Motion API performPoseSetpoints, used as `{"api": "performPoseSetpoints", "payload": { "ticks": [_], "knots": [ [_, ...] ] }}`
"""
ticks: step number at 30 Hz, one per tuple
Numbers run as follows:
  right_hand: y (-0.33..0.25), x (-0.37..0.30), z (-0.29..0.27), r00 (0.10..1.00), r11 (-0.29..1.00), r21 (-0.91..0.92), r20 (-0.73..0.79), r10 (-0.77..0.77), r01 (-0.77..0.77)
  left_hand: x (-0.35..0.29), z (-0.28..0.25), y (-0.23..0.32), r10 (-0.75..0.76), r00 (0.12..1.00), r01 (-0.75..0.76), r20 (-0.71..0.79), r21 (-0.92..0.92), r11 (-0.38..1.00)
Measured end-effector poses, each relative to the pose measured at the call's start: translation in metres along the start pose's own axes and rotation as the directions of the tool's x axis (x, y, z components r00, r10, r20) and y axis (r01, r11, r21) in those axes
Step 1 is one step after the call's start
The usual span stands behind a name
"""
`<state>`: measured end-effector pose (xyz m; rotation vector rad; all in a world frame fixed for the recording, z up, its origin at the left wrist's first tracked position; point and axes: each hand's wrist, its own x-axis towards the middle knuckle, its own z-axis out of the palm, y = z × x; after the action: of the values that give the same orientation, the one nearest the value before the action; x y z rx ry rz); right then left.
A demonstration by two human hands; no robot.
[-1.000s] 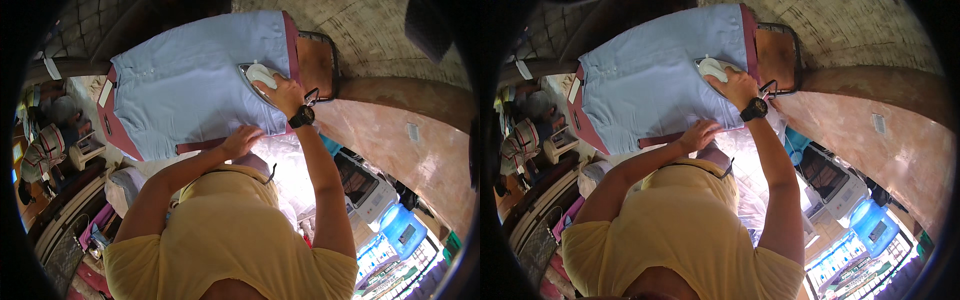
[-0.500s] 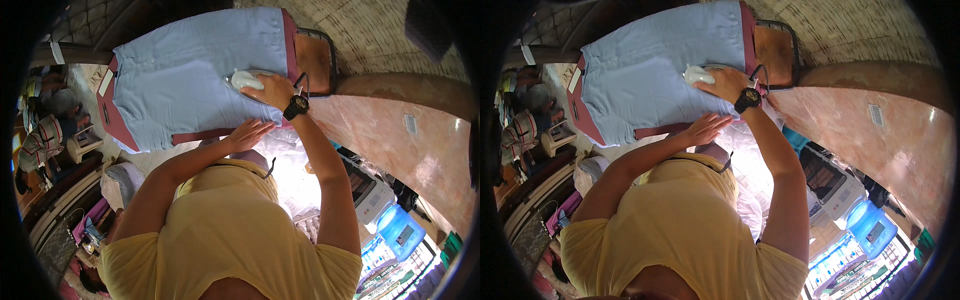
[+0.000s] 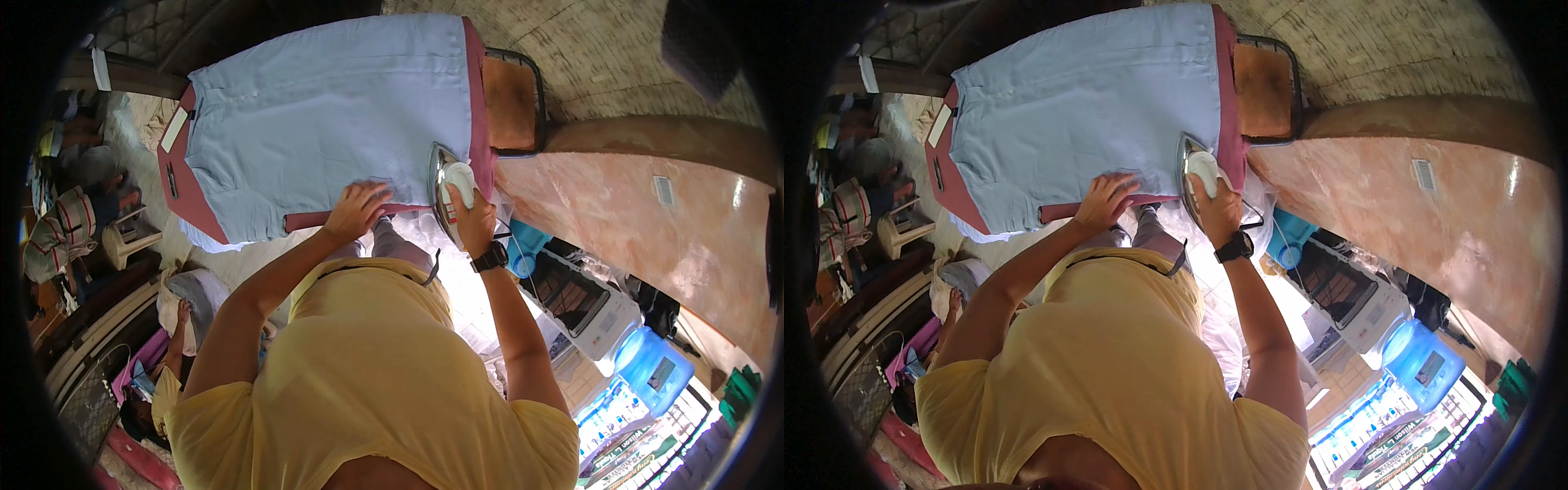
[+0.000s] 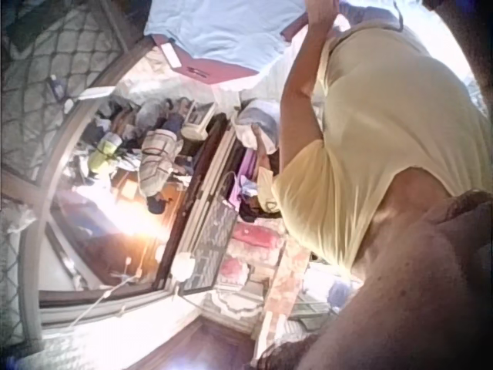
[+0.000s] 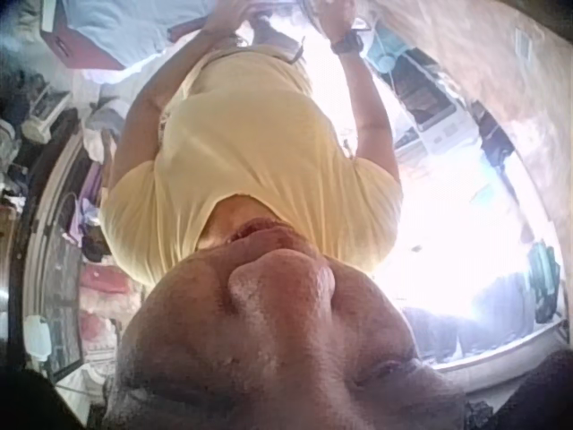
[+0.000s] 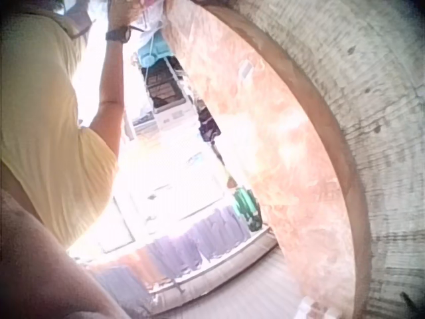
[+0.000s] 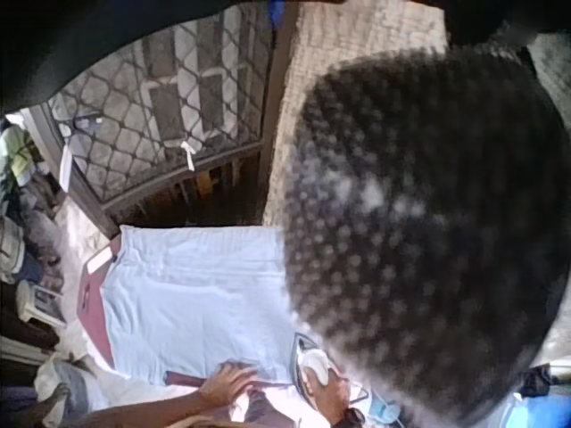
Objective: The person irons a light blue shirt on an ironing board, smoothing different sections of the garment and turning it over to press both sides.
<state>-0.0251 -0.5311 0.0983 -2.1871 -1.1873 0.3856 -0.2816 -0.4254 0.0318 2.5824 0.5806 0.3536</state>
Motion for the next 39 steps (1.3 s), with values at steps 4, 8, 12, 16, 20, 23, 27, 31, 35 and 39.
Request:
{"api": "performPoseSetpoints", "payload": {
  "ticks": [4,8,12,16,20,23,27,31,35,39],
  "knots": [
    [-0.018,0.029,0.014,0.989,0.99,0.107,-0.102,0.107,-0.096,-0.014,-0.002,-0.009,0.035,0.997,-0.025,-0.072,0.135,0.991],
    [-0.006,0.05,0.027,0.981,0.993,-0.022,-0.162,0.11,-0.115,-0.017,0.001,-0.013,0.077,0.992,-0.061,-0.103,0.146,0.987],
    [0.004,0.032,0.026,0.979,0.997,-0.069,-0.204,-0.03,0.016,-0.023,-0.001,-0.014,0.062,0.99,-0.05,-0.123,0.097,0.994],
    [-0.019,0.066,0.017,0.972,0.972,-0.058,-0.075,0.225,-0.229,-0.036,0.001,-0.021,0.065,0.99,-0.064,-0.124,0.014,0.998],
    [0.006,0.13,0.034,0.99,0.982,-0.152,-0.075,-0.123,0.111,-0.051,-0.001,-0.024,0.043,0.993,-0.049,-0.11,-0.051,0.997],
    [-0.03,0.139,0.017,0.918,0.923,-0.229,0.327,-0.225,0.308,-0.072,-0.012,-0.023,-0.09,0.983,0.088,-0.161,-0.018,0.996],
    [-0.051,0.147,0.025,0.891,0.908,-0.22,0.372,-0.26,0.357,-0.079,-0.016,-0.027,-0.211,0.943,0.214,-0.259,-0.016,0.977],
    [-0.092,0.136,0.063,0.717,0.753,-0.147,0.462,-0.522,0.642,-0.082,-0.007,-0.032,-0.236,0.928,0.223,-0.287,-0.077,0.972],
    [-0.118,0.126,0.083,0.672,0.736,-0.107,0.51,-0.537,0.668,-0.089,-0.019,-0.017,-0.299,0.906,0.264,-0.299,-0.152,0.952],
    [-0.131,0.097,0.093,0.454,0.607,0.052,0.614,-0.645,0.793,-0.109,0.02,0.009,-0.944,0.288,0.286,-0.161,-0.926,0.245]
  ]
}}
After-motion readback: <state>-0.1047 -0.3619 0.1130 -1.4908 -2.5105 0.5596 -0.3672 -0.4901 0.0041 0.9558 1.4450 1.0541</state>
